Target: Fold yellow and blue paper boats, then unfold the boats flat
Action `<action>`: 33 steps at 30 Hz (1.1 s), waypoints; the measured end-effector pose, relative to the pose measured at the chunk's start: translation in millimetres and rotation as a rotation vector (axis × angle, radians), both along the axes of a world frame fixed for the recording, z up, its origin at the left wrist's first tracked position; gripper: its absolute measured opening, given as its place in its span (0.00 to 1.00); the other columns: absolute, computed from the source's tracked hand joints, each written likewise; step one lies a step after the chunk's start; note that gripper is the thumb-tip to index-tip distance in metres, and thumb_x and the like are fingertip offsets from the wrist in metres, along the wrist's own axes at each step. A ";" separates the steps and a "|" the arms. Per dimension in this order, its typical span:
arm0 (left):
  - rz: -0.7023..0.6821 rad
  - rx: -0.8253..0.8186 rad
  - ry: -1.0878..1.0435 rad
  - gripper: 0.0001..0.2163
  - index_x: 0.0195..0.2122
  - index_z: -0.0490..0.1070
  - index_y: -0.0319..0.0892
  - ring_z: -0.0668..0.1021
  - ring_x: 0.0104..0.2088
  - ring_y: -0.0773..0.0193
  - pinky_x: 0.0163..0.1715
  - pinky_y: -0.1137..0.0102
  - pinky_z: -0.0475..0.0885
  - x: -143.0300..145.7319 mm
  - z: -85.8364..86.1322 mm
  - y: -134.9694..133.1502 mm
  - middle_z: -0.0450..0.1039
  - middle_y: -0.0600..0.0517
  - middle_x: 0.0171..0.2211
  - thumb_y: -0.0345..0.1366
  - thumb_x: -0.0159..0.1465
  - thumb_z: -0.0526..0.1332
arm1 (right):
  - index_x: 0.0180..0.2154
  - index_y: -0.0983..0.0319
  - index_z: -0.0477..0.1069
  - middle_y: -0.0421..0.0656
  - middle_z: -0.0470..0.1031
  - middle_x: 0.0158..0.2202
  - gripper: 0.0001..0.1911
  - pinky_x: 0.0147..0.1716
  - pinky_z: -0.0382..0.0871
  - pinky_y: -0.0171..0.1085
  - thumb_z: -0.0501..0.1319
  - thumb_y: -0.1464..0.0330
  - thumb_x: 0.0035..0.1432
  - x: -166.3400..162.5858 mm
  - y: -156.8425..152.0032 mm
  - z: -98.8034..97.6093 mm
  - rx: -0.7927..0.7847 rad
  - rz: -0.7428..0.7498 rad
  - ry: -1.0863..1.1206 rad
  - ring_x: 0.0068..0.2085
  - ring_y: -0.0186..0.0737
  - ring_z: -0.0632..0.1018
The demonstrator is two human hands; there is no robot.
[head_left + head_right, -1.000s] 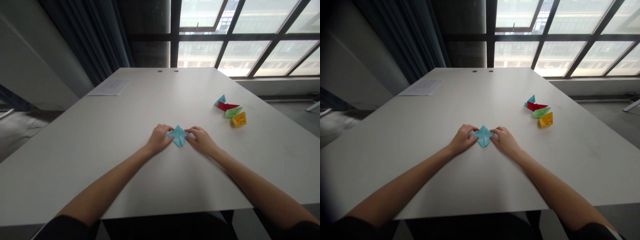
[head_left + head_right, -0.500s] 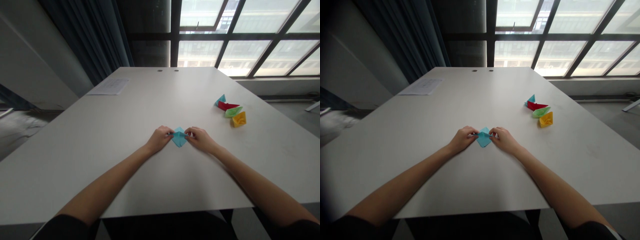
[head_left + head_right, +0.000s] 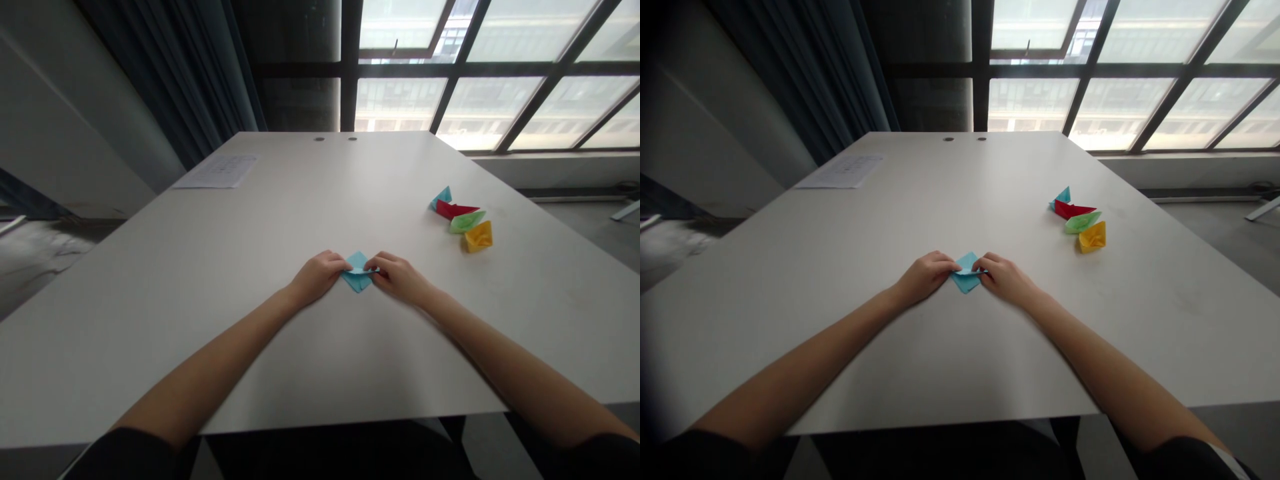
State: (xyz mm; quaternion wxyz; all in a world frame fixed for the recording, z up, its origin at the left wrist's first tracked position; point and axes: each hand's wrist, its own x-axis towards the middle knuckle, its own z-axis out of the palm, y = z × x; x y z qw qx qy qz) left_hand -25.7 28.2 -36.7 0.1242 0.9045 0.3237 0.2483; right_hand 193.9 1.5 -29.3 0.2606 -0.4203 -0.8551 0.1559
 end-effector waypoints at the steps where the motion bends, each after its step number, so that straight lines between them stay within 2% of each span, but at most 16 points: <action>1: -0.021 0.033 0.034 0.12 0.38 0.73 0.43 0.72 0.38 0.65 0.41 0.70 0.67 -1.2 -0.2 0.1 0.74 0.50 0.37 0.29 0.62 0.50 | 0.37 0.61 0.70 0.42 0.70 0.35 0.10 0.31 0.64 0.31 0.53 0.75 0.53 0.0 -0.7 1.1 -0.001 0.009 -0.006 0.26 0.30 0.69; 6: -0.100 0.251 0.257 0.12 0.41 0.71 0.45 0.72 0.38 0.63 0.39 0.68 0.66 -6.7 -0.4 0.3 0.74 0.50 0.39 0.34 0.64 0.49 | 0.40 0.61 0.70 0.43 0.70 0.37 0.11 0.31 0.66 0.31 0.54 0.73 0.53 4.6 -0.6 4.9 -0.064 0.108 -0.047 0.27 0.29 0.71; 10: -0.157 0.361 0.338 0.12 0.43 0.70 0.45 0.72 0.38 0.63 0.37 0.68 0.66 -7.7 -0.3 -0.2 0.73 0.50 0.40 0.33 0.65 0.48 | 0.40 0.60 0.71 0.44 0.71 0.38 0.11 0.34 0.67 0.33 0.53 0.72 0.57 8.9 2.0 2.8 -0.022 0.170 -0.097 0.32 0.33 0.73; 14: -0.174 0.334 0.291 0.12 0.44 0.69 0.44 0.71 0.38 0.63 0.39 0.68 0.67 -7.4 1.4 -4.2 0.73 0.50 0.40 0.33 0.62 0.51 | 0.41 0.59 0.71 0.45 0.71 0.37 0.11 0.37 0.67 0.35 0.52 0.69 0.59 10.0 3.0 0.4 0.046 0.173 -0.150 0.36 0.36 0.74; 20: -0.165 0.256 0.191 0.12 0.42 0.71 0.44 0.71 0.37 0.63 0.38 0.68 0.68 -6.7 2.6 -7.1 0.72 0.49 0.37 0.38 0.62 0.52 | 0.41 0.59 0.71 0.45 0.71 0.35 0.11 0.36 0.67 0.34 0.51 0.67 0.61 7.1 3.2 -2.0 0.122 0.154 -0.179 0.34 0.36 0.73; 27: -0.256 0.191 0.152 0.12 0.43 0.70 0.43 0.70 0.42 0.64 0.43 0.70 0.68 -5.7 -3.2 -10.2 0.72 0.49 0.40 0.32 0.63 0.51 | 0.38 0.61 0.73 0.45 0.73 0.33 0.11 0.37 0.65 0.36 0.51 0.69 0.60 2.2 5.2 -5.8 0.223 0.185 -0.243 0.36 0.38 0.72; 33: -0.224 0.190 0.192 0.12 0.41 0.71 0.41 0.69 0.46 0.61 0.47 0.67 0.67 -4.3 -2.4 -16.2 0.69 0.47 0.45 0.31 0.61 0.51 | 0.38 0.59 0.73 0.44 0.76 0.33 0.10 0.38 0.62 0.37 0.53 0.69 0.59 -2.2 0.2 0.0 0.225 0.133 -0.363 0.38 0.39 0.73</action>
